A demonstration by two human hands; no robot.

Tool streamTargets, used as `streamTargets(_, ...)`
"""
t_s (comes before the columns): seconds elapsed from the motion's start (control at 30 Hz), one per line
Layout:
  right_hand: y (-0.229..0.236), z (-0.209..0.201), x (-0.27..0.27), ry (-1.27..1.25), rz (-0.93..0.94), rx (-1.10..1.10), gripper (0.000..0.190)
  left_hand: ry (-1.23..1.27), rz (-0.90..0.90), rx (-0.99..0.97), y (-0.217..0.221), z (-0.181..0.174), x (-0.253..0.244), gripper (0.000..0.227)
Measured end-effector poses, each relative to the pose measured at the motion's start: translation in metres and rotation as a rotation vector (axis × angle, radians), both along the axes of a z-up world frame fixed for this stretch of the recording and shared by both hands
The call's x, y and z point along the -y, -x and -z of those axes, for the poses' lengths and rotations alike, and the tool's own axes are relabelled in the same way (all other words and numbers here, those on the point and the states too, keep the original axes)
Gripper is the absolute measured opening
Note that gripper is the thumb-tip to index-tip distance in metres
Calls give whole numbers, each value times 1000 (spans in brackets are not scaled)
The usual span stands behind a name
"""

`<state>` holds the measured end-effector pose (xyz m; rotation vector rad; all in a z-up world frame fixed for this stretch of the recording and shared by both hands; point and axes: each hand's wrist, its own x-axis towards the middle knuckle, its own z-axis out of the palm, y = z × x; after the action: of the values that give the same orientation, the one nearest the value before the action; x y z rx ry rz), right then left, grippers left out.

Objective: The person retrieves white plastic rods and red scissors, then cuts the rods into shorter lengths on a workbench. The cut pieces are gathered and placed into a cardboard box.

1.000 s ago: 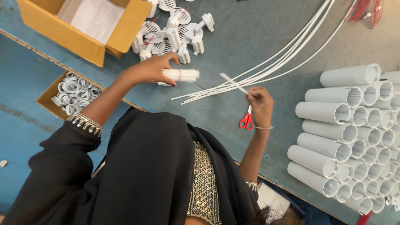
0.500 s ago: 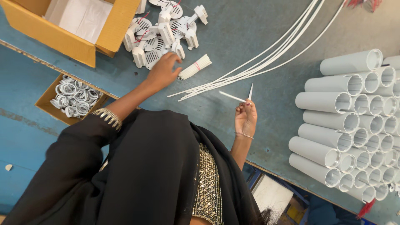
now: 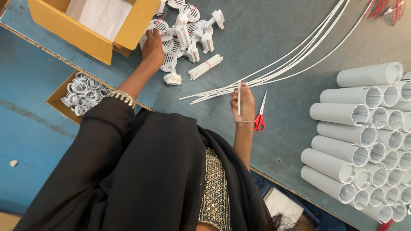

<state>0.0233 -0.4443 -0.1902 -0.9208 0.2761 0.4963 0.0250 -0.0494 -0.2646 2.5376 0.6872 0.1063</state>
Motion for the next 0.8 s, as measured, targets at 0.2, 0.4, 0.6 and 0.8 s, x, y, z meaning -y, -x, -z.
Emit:
streamTargets(0.2,31,-24,-21,131,-124,36,30,117,170,324,74,-77,22,66)
streamTargets(0.4,51,-43,-58,75,-401,47,37,674,285,344,98,-145,73,67)
streamTargets(0.6,40,-60,-81,388,-126,360,23,933,477,386,83,-156,121,59)
streamTargets(0.8,58,-65,-66,1036,-2,746,20,668,396,183,52,-150,151,30)
